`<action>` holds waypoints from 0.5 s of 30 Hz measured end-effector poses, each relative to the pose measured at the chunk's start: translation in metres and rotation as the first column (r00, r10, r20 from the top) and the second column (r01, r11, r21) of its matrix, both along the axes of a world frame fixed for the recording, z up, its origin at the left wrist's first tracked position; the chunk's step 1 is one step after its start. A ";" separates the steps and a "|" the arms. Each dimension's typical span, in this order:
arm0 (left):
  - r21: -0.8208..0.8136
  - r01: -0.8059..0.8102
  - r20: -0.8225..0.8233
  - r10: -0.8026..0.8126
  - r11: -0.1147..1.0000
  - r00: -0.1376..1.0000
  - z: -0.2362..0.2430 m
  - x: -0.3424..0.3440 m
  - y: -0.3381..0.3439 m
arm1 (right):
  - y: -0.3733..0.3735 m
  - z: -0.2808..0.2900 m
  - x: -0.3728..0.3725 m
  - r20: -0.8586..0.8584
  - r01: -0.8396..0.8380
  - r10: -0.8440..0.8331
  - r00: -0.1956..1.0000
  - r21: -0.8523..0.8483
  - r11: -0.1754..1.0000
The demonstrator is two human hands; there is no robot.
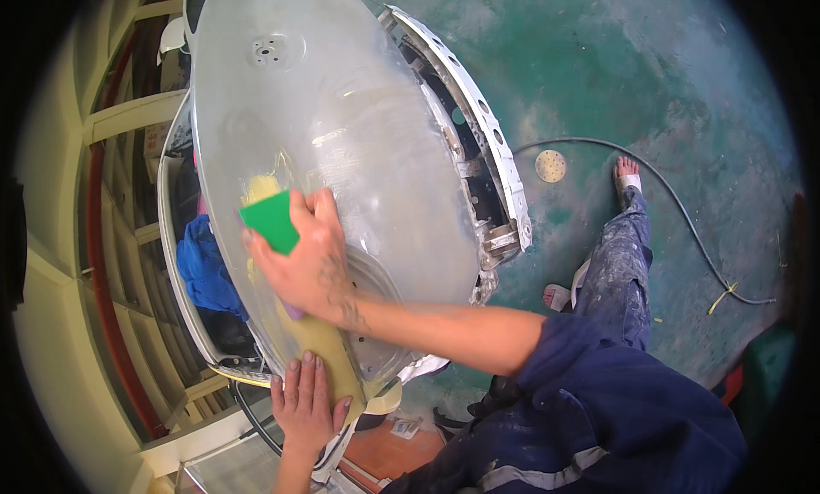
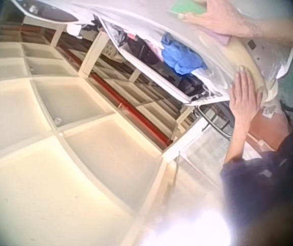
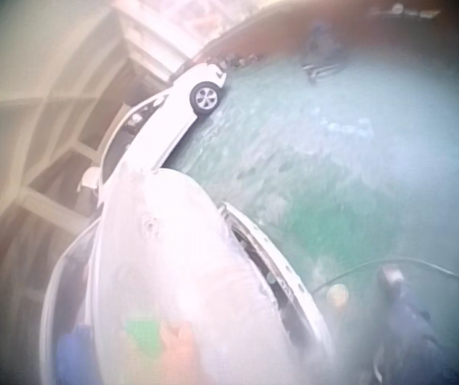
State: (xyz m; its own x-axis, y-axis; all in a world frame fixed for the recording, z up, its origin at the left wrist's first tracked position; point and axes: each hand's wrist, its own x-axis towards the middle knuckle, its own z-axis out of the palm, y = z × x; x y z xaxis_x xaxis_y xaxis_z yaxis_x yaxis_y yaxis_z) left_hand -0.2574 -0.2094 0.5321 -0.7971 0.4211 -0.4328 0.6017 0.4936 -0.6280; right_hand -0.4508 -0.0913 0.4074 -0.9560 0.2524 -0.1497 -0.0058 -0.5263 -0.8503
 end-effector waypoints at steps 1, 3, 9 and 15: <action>-0.017 0.001 0.000 -0.001 1.000 1.000 0.002 -0.015 0.010 | 0.010 -0.004 -0.033 0.028 -0.055 0.054 0.998 0.018 0.998; -0.036 -0.065 0.039 0.067 0.997 0.997 0.007 -0.057 0.032 | 0.021 -0.025 -0.081 0.139 -0.074 0.089 0.986 -0.109 0.991; -0.052 -0.069 0.064 0.073 0.996 0.995 -0.005 -0.204 0.083 | 0.070 -0.090 -0.068 0.219 0.020 0.059 0.974 -0.343 0.939; -0.109 -0.006 0.179 0.025 0.994 0.984 -0.032 -0.215 0.086 | 0.094 -0.117 -0.018 0.230 -0.068 0.140 0.963 -0.296 0.953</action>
State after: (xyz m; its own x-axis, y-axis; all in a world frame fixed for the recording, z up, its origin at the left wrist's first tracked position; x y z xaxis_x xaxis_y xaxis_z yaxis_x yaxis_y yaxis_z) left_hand -0.4721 -0.1231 0.4997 -0.7084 0.3526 -0.6114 0.7022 0.4393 -0.5602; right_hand -0.4687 0.0030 0.2901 -0.8986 0.0660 -0.4338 0.2521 -0.7314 -0.6336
